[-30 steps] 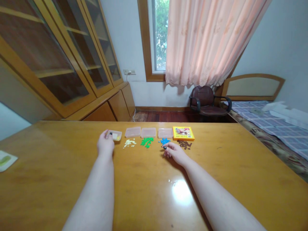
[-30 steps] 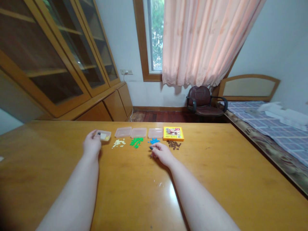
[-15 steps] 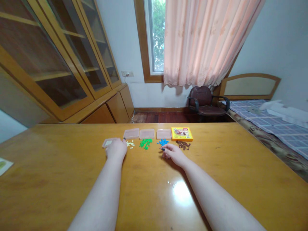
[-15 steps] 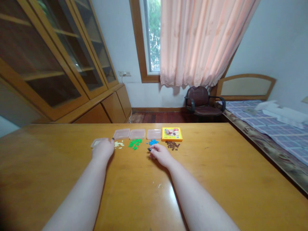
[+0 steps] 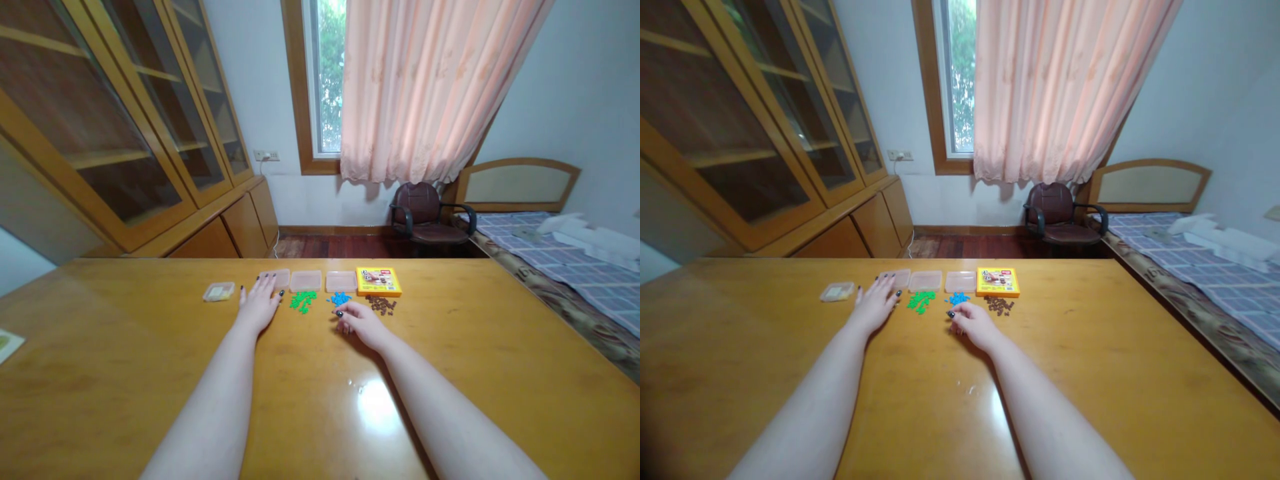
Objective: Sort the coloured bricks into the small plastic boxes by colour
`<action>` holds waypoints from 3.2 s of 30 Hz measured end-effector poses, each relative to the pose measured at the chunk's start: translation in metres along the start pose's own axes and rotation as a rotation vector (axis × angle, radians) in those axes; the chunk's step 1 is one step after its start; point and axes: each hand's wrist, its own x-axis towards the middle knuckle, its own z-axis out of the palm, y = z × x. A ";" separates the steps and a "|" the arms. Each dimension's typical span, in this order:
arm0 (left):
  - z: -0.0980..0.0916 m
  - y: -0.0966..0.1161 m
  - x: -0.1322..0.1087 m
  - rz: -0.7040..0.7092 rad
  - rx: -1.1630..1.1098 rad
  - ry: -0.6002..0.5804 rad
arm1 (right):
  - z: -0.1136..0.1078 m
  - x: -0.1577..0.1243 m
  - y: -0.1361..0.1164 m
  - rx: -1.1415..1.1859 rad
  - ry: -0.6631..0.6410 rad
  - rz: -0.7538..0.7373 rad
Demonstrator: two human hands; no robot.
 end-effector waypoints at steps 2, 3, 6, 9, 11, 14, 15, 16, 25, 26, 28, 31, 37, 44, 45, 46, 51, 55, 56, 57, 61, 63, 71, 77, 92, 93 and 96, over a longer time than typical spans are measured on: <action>0.002 -0.002 0.000 -0.025 -0.010 -0.023 | 0.000 0.000 -0.001 -0.008 0.000 -0.001; 0.003 -0.003 0.001 -0.040 -0.012 -0.019 | 0.000 0.000 -0.002 -0.014 0.002 -0.001; 0.001 -0.007 0.002 -0.085 -0.008 0.020 | 0.000 -0.001 -0.002 -0.026 0.005 -0.003; 0.000 -0.008 0.004 -0.179 0.005 0.109 | 0.000 -0.001 -0.002 -0.022 -0.002 0.002; 0.001 -0.009 0.005 -0.266 0.002 0.123 | 0.000 -0.001 -0.002 -0.018 -0.009 0.003; 0.004 -0.012 0.006 -0.340 -0.033 0.019 | 0.000 0.000 0.000 -0.016 -0.021 -0.007; 0.005 -0.013 0.005 -0.346 -0.041 -0.009 | -0.001 0.000 0.000 -0.014 -0.024 -0.008; 0.005 -0.013 0.005 -0.350 -0.043 -0.020 | -0.001 0.000 0.001 -0.011 -0.028 -0.007; 0.002 -0.005 0.003 -0.255 0.055 0.092 | -0.001 0.000 0.003 -0.013 -0.027 0.005; 0.004 -0.004 0.003 -0.197 0.055 0.066 | -0.001 0.001 0.003 -0.013 -0.025 0.001; 0.007 -0.005 0.004 -0.125 0.055 0.014 | -0.001 0.001 0.003 -0.012 -0.022 -0.005; 0.010 -0.007 0.003 -0.098 0.056 -0.035 | -0.001 0.001 0.002 -0.013 -0.025 -0.012; 0.002 -0.002 -0.005 -0.064 0.044 -0.143 | -0.002 0.000 0.002 -0.015 -0.027 0.000; -0.006 0.011 -0.032 -0.042 0.005 -0.294 | -0.002 0.001 0.003 0.001 -0.020 -0.021; -0.007 0.014 -0.037 -0.038 0.004 -0.294 | -0.002 0.001 0.003 0.005 -0.020 -0.019; -0.007 0.016 -0.043 -0.038 0.006 -0.292 | -0.002 0.001 0.003 0.010 -0.020 -0.015; -0.011 0.031 -0.081 0.066 0.049 -0.242 | -0.002 0.002 0.002 0.027 -0.013 -0.016; -0.014 0.044 -0.117 0.127 0.087 -0.241 | -0.001 0.003 0.003 0.032 -0.015 -0.014; -0.014 0.047 -0.124 0.141 0.094 -0.233 | -0.001 0.003 0.003 0.031 -0.013 -0.014; -0.015 0.050 -0.129 0.152 0.098 -0.224 | -0.001 0.003 0.004 0.030 -0.011 -0.013; -0.016 0.060 -0.141 0.215 0.064 -0.181 | -0.001 0.001 0.004 0.024 -0.011 -0.026; -0.015 0.065 -0.146 0.259 0.025 -0.186 | 0.000 0.000 0.005 0.008 -0.020 -0.041; -0.021 0.066 -0.134 0.310 -0.079 -0.226 | 0.002 -0.004 0.002 -0.247 -0.013 -0.180; -0.022 0.000 -0.084 -0.030 0.073 -0.205 | 0.021 -0.021 -0.016 -0.657 -0.258 -0.424; -0.006 0.040 -0.100 0.535 -0.127 -0.270 | -0.004 0.002 0.002 -0.120 0.369 -0.299; -0.005 0.046 -0.100 0.542 -0.149 -0.278 | -0.007 0.003 0.002 -0.077 0.421 -0.274; -0.001 0.067 -0.099 0.577 -0.242 -0.272 | -0.009 0.004 0.001 -0.026 0.477 -0.238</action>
